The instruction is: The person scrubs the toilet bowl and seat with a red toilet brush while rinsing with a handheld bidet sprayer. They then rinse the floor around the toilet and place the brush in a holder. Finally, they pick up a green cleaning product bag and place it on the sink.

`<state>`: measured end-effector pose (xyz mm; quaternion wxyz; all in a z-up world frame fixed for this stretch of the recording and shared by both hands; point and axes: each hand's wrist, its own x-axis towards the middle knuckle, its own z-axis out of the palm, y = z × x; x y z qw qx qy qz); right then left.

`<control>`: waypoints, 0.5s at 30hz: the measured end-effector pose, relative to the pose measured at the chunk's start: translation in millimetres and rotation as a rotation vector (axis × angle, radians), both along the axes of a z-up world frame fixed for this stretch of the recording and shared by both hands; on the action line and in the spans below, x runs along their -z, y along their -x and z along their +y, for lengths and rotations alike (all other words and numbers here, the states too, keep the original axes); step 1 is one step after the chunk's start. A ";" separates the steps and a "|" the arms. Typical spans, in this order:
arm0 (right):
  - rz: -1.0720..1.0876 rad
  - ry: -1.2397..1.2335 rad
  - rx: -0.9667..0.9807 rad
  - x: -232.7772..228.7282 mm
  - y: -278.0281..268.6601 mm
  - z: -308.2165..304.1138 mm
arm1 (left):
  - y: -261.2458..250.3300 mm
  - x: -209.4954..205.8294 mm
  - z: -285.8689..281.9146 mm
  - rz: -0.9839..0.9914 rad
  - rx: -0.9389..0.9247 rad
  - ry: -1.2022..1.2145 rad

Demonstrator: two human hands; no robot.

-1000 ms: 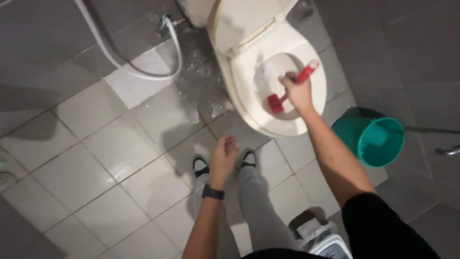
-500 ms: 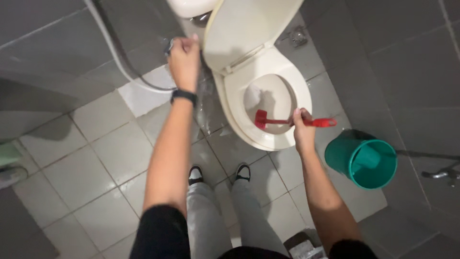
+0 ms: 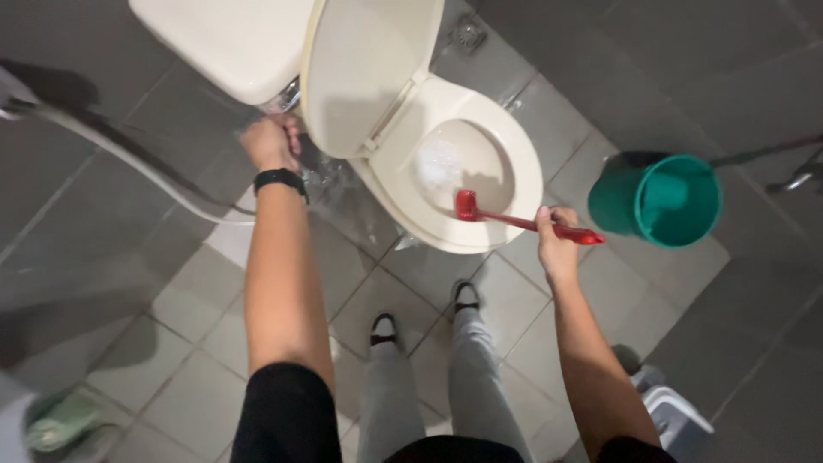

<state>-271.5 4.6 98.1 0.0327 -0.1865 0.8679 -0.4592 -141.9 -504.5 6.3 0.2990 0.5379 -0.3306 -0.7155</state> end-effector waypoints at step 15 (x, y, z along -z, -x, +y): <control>-1.006 0.608 0.029 -42.6 -81.6 13.2 | -16.1 4.0 10.4 -0.076 0.209 -0.283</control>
